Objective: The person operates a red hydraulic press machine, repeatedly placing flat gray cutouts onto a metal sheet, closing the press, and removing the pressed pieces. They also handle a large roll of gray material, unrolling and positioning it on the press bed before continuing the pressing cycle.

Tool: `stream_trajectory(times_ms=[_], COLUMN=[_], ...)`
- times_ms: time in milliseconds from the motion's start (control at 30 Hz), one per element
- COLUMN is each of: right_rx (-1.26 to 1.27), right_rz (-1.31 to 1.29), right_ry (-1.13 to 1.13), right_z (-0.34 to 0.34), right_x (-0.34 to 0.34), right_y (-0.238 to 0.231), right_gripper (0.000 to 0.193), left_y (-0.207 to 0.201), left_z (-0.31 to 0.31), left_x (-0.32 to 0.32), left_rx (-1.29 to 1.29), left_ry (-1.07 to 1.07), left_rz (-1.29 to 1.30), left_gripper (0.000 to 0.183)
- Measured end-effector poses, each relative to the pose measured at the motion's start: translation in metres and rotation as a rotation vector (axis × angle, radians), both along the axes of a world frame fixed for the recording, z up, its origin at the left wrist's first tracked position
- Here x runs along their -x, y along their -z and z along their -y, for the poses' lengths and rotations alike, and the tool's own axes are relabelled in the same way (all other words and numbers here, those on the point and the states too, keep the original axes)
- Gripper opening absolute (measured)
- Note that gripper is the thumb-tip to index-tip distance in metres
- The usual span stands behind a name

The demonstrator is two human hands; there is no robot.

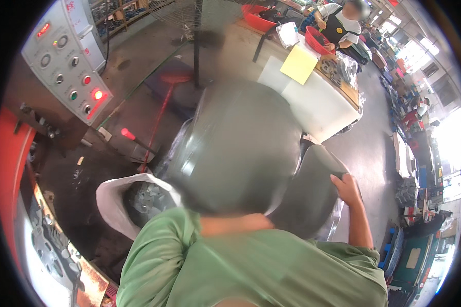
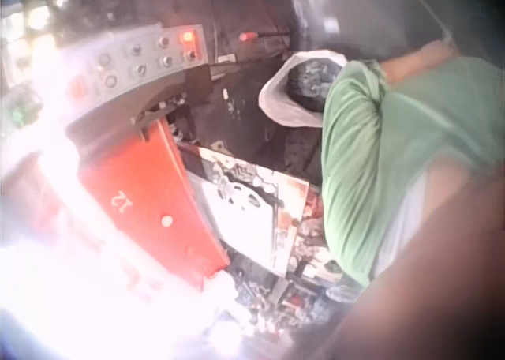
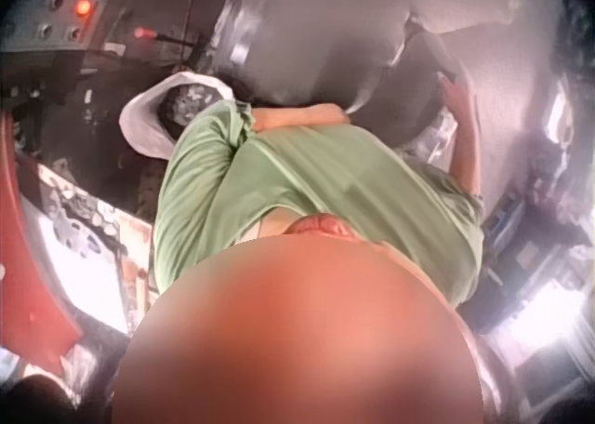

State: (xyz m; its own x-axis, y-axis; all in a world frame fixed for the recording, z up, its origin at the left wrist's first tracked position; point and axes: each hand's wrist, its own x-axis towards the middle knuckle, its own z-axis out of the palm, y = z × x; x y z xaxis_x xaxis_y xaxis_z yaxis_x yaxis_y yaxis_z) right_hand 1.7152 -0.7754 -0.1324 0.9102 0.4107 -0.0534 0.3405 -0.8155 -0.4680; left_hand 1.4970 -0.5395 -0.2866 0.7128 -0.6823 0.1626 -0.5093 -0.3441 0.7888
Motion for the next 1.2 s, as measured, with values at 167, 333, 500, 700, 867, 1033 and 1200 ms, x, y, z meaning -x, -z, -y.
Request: stream_trajectory(times_ms=[167,333,500,700,867,1033,1200], right_rx=[-0.025,-0.079,-0.323,-0.301,-0.427,-0.408,-0.379], right_rz=[0.334,0.393,0.148,0.354,-0.018,-0.394,-0.520], right_ry=[0.148,-0.100,-0.203,-0.031,-0.257,-0.445,-0.610], right_z=[-0.018,0.000,0.041,0.100,0.131,0.146,0.144], right_x=[0.067,0.142,0.193,0.251,0.289,0.342,0.410], right_y=[-0.148,-0.202,-0.215,-0.242,-0.248,-0.268,-0.303], right_gripper=[0.052,0.044,0.031,0.054,0.064,0.086,0.098], left_y=[-0.063,-0.119,-0.147,-0.183,-0.204,-0.163,-0.113], left_z=[0.011,0.021,-0.016,-0.009,0.027,0.098,0.120], left_x=[0.046,0.112,0.181,0.360,0.524,0.596,0.591], left_rx=[0.096,0.072,0.313,0.246,0.008,0.155,0.710], left_ry=[0.088,-0.064,-0.577,-1.493,-2.213,-2.270,-2.058], left_rz=[0.072,0.051,0.239,0.393,0.471,-0.035,-0.426], left_gripper=[0.032,0.027,0.023,0.017,0.010,0.032,0.071])
